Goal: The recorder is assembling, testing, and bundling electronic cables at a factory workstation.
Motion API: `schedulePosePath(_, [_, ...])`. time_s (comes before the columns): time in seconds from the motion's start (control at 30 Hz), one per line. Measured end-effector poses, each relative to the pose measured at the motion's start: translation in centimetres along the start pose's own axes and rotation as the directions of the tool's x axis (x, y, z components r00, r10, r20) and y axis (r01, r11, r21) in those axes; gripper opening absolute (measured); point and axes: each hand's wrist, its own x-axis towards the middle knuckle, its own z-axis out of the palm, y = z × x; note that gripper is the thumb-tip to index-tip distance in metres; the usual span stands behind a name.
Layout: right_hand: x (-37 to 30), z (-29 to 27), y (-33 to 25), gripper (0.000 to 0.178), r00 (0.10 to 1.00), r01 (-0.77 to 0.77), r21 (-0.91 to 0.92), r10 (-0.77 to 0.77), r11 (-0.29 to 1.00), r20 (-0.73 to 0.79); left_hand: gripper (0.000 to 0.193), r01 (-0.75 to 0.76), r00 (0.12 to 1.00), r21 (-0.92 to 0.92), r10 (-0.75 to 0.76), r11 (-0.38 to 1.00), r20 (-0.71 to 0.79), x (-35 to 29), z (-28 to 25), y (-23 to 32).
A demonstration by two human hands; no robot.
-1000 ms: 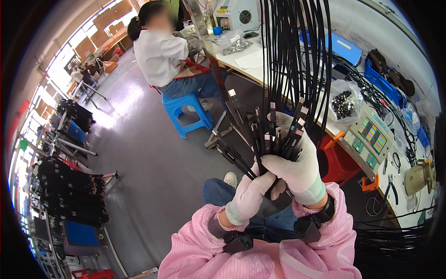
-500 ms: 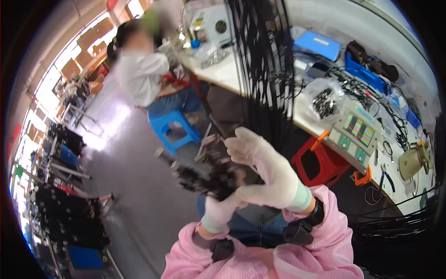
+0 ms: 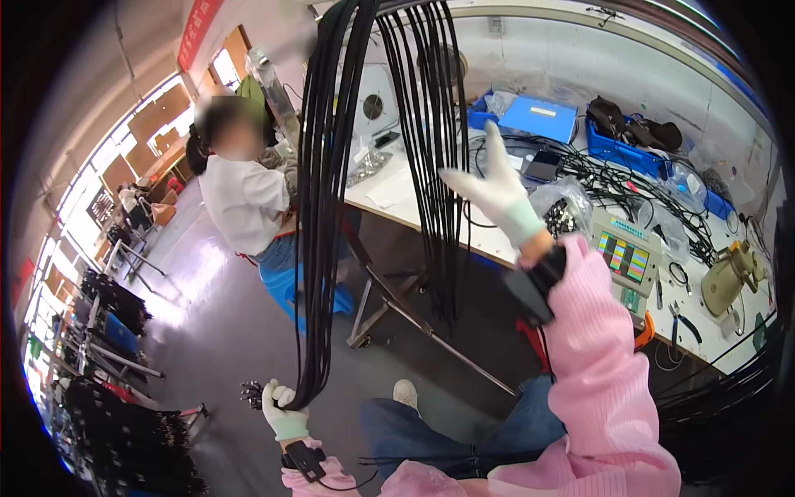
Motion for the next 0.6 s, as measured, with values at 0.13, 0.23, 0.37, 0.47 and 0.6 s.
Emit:
schedulePosePath(0.13, [4.6, 2.9, 1.0, 0.074, 0.995, -0.039, 0.003, 0.039, 0.999, -0.087, 0.005, 0.073, 0.997, -0.057, -0.074, 0.996, -0.011, 3.2, 1.8, -1.8])
schedulePosePath(0.23, [5.4, 5.2, 2.8, 0.045, 0.963, -0.102, 0.468, -0.030, 0.878, 0.268, 0.006, 0.151, 0.988, -0.010, -0.151, 0.988, 0.011, 5.6, 1.2, -3.4])
schedulePosePath(0.37, [-1.6, 6.3, 2.3, 0.014, 0.808, -0.470, 0.320, 0.254, 0.823, 0.531, 0.009, 0.124, 0.992, 0.078, -0.121, 0.989, -0.036, 9.3, -0.6, -5.3])
schedulePosePath(0.47, [-10.4, 6.2, 7.4, 0.011, 0.712, -0.618, 0.303, 0.354, 0.725, 0.606, 0.017, 0.121, 0.982, 0.148, -0.097, 0.982, -0.161, 8.9, 2.7, -9.7])
schedulePosePath(0.6, [-20.0, 5.8, 11.7, 0.017, 0.574, -0.804, 0.235, 0.609, 0.547, 0.547, 0.037, 0.621, 0.776, 0.131, -0.630, 0.773, 0.036, 6.4, -1.6, -15.4])
